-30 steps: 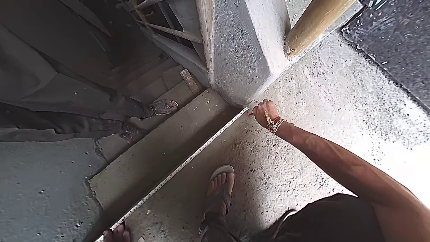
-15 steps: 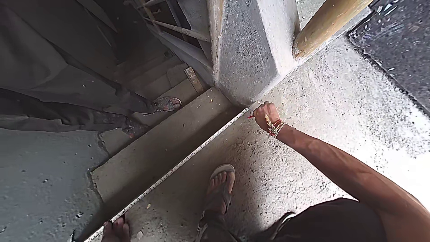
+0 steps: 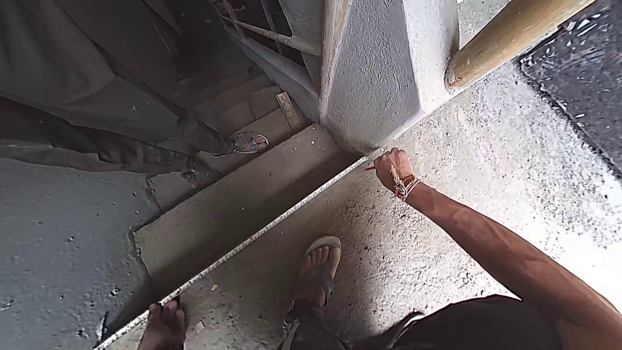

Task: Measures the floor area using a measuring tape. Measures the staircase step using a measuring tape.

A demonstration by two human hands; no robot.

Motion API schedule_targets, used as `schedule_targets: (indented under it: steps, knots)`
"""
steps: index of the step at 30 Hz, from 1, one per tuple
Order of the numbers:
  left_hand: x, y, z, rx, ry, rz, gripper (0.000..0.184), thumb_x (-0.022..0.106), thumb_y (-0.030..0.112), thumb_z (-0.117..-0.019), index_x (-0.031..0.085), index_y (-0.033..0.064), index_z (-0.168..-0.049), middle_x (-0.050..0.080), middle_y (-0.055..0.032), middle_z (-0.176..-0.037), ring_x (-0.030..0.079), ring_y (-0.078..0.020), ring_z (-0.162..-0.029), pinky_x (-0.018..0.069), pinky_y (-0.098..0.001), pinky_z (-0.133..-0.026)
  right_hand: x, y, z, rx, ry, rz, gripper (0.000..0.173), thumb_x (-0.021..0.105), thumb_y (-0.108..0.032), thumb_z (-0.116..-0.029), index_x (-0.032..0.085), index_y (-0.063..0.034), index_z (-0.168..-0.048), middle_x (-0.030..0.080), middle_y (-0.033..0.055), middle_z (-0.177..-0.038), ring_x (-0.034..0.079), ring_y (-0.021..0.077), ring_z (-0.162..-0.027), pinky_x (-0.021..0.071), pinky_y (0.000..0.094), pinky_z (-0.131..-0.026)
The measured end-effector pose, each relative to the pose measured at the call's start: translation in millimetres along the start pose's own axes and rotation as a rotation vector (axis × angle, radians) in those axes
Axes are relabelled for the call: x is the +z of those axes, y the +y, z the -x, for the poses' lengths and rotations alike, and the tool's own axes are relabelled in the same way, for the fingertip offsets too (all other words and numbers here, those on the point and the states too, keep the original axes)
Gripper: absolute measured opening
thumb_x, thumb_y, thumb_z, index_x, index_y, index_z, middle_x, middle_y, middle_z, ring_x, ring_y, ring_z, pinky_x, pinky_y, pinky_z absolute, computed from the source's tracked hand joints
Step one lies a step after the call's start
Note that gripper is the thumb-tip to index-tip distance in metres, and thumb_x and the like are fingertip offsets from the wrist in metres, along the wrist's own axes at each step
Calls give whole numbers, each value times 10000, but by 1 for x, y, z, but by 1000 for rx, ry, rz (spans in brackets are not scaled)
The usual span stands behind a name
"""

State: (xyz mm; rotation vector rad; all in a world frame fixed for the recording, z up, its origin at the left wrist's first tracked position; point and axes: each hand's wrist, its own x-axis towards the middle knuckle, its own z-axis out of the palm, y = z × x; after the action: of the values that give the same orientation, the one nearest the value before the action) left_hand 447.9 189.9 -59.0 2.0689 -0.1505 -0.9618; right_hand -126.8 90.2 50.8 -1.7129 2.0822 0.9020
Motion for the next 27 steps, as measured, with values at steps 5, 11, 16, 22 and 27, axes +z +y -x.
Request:
schedule_targets:
  steps: [5, 11, 16, 22, 27]
  knots:
    - [0, -2, -4, 20, 9, -18, 420, 404, 428, -1118, 552, 53, -1234, 580, 33, -915, 557, -16, -730, 497, -217, -678, -4, -1, 0, -9, -20, -3, 228, 494, -44, -1010, 692, 42, -936, 685, 236, -957, 666, 421, -976, 502, 527, -760]
    - [3, -2, -9, 3, 45, -11, 415, 440, 420, -1109, 552, 45, -1246, 587, 24, -912, 574, -12, -715, 515, -214, -665, -2, -4, -1, 24, -60, 15, 230, 485, -46, -1017, 696, 33, -969, 692, 237, -985, 674, 424, -996, 516, 539, -780]
    - [2, 3, -12, -47, 79, 23, 442, 449, 397, -1109, 529, 21, -1327, 618, -31, -1042, 600, -45, -829, 519, -241, -746, -5, -10, -2, 57, -36, 20, 247, 485, -67, -1018, 688, 44, -933, 692, 260, -977, 677, 457, -998, 514, 564, -746]
    - [5, 4, -7, -47, 47, 45, 406, 436, 379, -1114, 518, 47, -1333, 606, -9, -1054, 599, -26, -845, 513, -217, -749, -9, -10, -1, 78, -60, 35, 222, 510, -65, -1008, 686, 33, -915, 687, 252, -959, 676, 443, -985, 515, 552, -728]
    - [4, 5, -6, -54, 60, 26, 372, 458, 385, -1107, 546, 55, -1256, 582, 12, -939, 583, -23, -740, 510, -211, -667, -11, -11, 0, 84, -32, 45, 212, 531, -49, -991, 690, 24, -871, 688, 244, -922, 682, 440, -951, 511, 548, -701]
